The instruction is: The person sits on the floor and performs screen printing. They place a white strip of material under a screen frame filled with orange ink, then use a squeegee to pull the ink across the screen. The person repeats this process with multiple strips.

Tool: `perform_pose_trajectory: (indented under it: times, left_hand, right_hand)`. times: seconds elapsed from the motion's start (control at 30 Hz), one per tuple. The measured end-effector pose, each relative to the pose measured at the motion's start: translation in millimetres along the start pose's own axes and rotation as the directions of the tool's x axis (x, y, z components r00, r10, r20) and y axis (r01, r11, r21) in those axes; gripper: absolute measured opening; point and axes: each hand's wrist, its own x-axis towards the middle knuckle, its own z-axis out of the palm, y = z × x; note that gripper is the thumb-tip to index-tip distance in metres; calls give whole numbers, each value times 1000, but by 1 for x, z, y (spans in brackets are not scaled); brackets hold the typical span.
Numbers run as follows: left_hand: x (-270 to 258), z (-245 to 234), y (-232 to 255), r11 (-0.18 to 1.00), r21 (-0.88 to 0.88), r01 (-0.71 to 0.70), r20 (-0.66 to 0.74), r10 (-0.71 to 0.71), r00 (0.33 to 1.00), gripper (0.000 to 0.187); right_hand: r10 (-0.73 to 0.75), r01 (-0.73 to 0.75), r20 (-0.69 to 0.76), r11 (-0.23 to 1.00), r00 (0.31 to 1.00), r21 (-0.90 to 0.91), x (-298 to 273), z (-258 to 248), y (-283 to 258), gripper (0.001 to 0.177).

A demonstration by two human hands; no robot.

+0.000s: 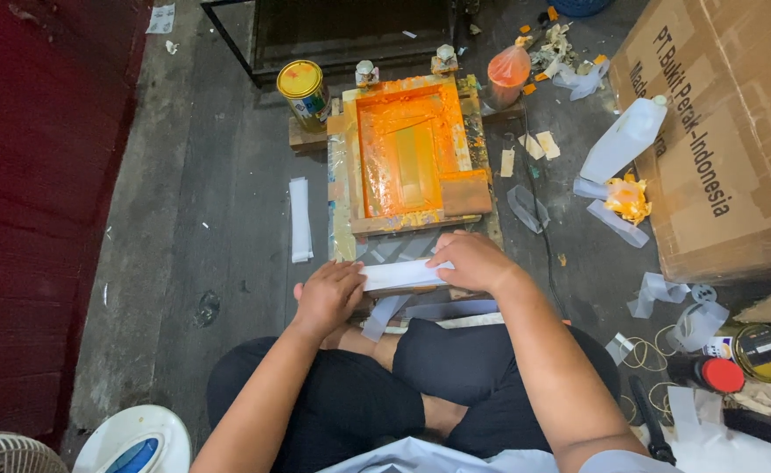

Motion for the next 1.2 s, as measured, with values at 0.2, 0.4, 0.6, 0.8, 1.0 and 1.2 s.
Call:
perform_pose_trajectory:
  times: [0.2, 0.4, 0.6, 0.8, 1.0, 1.2]
  left_hand:
    - [5, -6, 4, 1000, -6, -6, -143, 5, 990, 11]
    - [7, -6, -1, 983, -148, 111, -240, -144, 960, 6]
    - [36, -49, 24, 362, -830, 423, 80, -674, 734, 12]
    - [30, -16, 7, -18, -924, 382, 249, -786, 566, 20]
    - [34, -21, 9, -17, -915, 402, 255, -797, 548, 21]
    - [28, -7, -3, -30, -929, 368, 238, -811, 535, 22]
  right_hand:
    - [-14, 17, -45, 998, 999, 60, -4, -10, -4, 28]
    - [-48, 106, -271, 973, 961, 204, -15, -26, -17, 22]
    - [205, 109, -429, 791, 879, 602, -14, -28, -24, 13]
    - [297, 137, -354, 564, 887, 814, -4, -15, -14, 15]
    - [300, 126, -315, 513, 901, 849, 1, -16, -10, 18]
    - [255, 107, -283, 540, 925, 835, 0, -17, -13, 18]
